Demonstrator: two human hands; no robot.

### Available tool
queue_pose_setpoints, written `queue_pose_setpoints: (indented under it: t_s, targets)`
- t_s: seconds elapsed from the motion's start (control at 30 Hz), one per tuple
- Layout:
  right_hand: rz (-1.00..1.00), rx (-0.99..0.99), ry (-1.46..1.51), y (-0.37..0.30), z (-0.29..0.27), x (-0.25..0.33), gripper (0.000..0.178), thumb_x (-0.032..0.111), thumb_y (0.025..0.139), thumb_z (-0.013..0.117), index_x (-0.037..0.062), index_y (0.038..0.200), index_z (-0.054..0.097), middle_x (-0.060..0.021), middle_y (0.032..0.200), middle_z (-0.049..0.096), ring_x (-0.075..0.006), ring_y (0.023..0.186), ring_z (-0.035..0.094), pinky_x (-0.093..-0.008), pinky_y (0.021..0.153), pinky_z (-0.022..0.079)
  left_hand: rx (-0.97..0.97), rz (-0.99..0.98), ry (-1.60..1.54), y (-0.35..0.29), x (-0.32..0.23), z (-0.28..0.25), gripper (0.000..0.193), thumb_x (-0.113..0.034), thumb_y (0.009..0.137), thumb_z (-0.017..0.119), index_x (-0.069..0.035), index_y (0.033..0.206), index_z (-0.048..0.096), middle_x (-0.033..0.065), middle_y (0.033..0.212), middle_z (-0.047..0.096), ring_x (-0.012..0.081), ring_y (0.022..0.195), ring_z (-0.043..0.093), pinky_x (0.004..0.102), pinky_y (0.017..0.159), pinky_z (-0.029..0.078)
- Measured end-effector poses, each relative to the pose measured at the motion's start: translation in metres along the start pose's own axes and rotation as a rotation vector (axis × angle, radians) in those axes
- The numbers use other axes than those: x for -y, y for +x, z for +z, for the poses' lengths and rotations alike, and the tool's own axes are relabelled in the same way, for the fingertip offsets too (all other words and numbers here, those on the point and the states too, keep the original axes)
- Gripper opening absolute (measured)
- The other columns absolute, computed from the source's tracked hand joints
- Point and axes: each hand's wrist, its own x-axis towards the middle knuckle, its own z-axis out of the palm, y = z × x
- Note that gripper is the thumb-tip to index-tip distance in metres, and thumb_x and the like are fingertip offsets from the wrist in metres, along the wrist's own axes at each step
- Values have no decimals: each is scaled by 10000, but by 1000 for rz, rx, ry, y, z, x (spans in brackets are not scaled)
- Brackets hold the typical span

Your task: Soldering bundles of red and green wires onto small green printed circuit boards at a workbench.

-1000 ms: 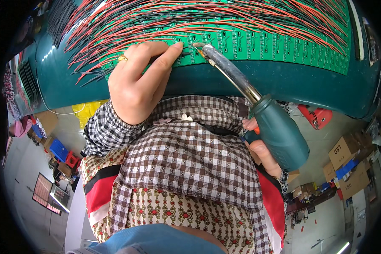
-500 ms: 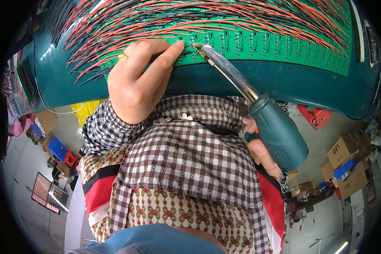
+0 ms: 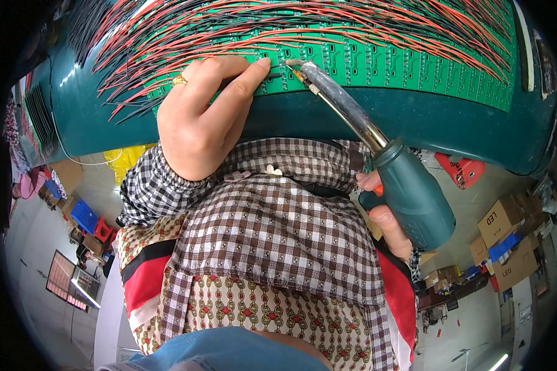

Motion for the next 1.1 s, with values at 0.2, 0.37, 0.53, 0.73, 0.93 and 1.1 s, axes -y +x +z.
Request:
queue_pose_setpoints:
  t_s: [0.2,0.37,0.53,0.73,0.93,1.1]
  targets:
    - [-32,-53,-7,1,-1,1,840,541,792,608,-157,1216,415,-147,880,590,-257,741,618,-391,753,526,7,-4,-14,0,0,-1,342,-48,659,608,23,993,632,88,904,548,217,744,552,296,613,483]
    - [-88,-65,51,1,-9,-4,826,516,822,594,-138,1276,374,-189,981,603,-324,864,651,-400,743,561,-52,40,-35,3,2,-3,354,-50,662,602,30,1006,628,101,914,551,232,767,551,311,652,488]
    - [41,-175,135,0,-2,5,870,541,712,725,-71,1258,432,-157,1025,606,-259,912,636,-312,672,526,65,-92,-84,2,-7,3,377,-54,690,577,49,1051,609,124,945,558,254,809,558,329,682,490]
    - [4,-123,91,1,7,0,846,524,760,666,-93,1277,402,-186,1025,598,-295,908,637,-334,658,541,19,-13,-3,-6,9,-5,386,-63,673,577,25,1047,618,109,953,567,242,782,565,317,672,493]
    - [-66,-67,37,3,9,0,838,497,802,603,-146,1285,367,-204,958,602,-281,807,623,-373,702,544,-19,-73,-64,-4,5,-6,362,64,651,663,-27,1001,672,86,890,606,229,742,600,312,606,494]
    - [-104,-14,17,3,5,-2,808,470,818,599,-164,1269,380,-175,918,588,-248,792,597,-371,718,518,5,-20,-21,-2,7,-3,332,-78,676,595,-19,1001,633,70,920,570,210,768,572,294,621,485]
